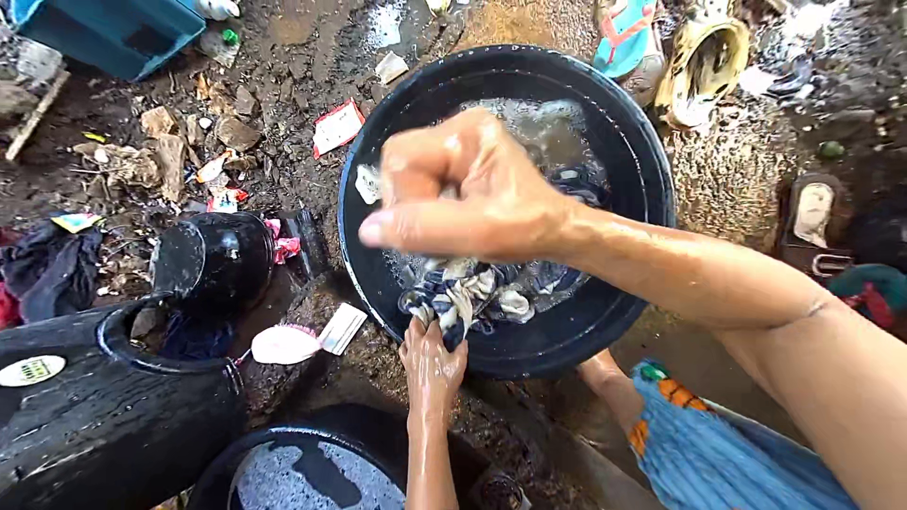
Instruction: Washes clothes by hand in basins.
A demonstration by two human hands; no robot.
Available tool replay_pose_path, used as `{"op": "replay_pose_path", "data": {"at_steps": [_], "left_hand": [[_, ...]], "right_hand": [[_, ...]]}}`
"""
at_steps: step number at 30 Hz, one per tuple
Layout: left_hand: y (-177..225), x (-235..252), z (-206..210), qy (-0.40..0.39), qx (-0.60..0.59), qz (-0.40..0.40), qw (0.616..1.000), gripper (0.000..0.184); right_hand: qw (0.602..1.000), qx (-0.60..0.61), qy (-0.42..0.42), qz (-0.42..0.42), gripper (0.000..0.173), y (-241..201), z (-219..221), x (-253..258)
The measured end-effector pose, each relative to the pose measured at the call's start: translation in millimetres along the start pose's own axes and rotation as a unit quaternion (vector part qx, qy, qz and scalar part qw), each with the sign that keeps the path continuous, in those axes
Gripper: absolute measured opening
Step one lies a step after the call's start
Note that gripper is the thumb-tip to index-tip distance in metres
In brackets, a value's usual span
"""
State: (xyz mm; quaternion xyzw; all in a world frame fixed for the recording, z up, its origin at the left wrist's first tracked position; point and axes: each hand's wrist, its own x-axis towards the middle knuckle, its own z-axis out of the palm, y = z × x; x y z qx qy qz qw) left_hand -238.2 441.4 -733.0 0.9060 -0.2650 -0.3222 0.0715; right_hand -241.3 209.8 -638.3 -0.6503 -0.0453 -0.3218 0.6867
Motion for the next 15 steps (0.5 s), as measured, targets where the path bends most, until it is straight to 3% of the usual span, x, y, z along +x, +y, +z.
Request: {"op": "replay_pose_path", "data": {"at_steps": [2, 4, 6, 7, 9, 10, 12, 15], "left_hand": [[17.6, 12.5, -12.7, -0.007, 0.005, -0.047, 0.999, 0.055], [31.1, 21.6, -20.5, 0.064, -0.009, -0.039, 0.997, 0.067], [41.0, 36.0, -12.6, 0.137, -0.026, 0.051, 0.989, 0.079], [48.7, 45.2, -4.0, 0.122, -0.037, 0.1, 0.987, 0.083], [66.5, 70.8, 22.5, 0.023, -0.03, 0.152, 0.988, 0.088], [73.3, 88.1, 36.9, -0.036, 0.013, 0.148, 0.988, 0.096], [78.7, 126.4, 60.6, -0.076, 0.102, 0.136, 0.982, 0.107], [84.1, 171.1, 51.5, -0.097, 0.141, 0.148, 0.974, 0.109]], "right_hand": [[0.991, -0.1, -0.086, 0.012, 0.018, 7.8, -14.5, 7.3], [0.961, -0.241, -0.101, 0.09, 0.016, 18.9, -51.0, 3.3], [0.888, -0.397, -0.083, 0.218, 0.041, 43.4, -89.5, -23.4], [0.839, -0.445, -0.077, 0.305, 0.056, 60.8, -101.3, -48.4], [0.754, -0.468, -0.079, 0.454, 0.082, 97.7, -101.9, -111.1], [0.727, -0.475, -0.079, 0.49, 0.088, 113.4, -90.0, -141.4], [0.708, -0.519, -0.081, 0.472, 0.09, 139.8, -66.1, -183.0], [0.737, -0.462, -0.08, 0.486, 0.079, 168.4, -70.1, -180.0]]}}
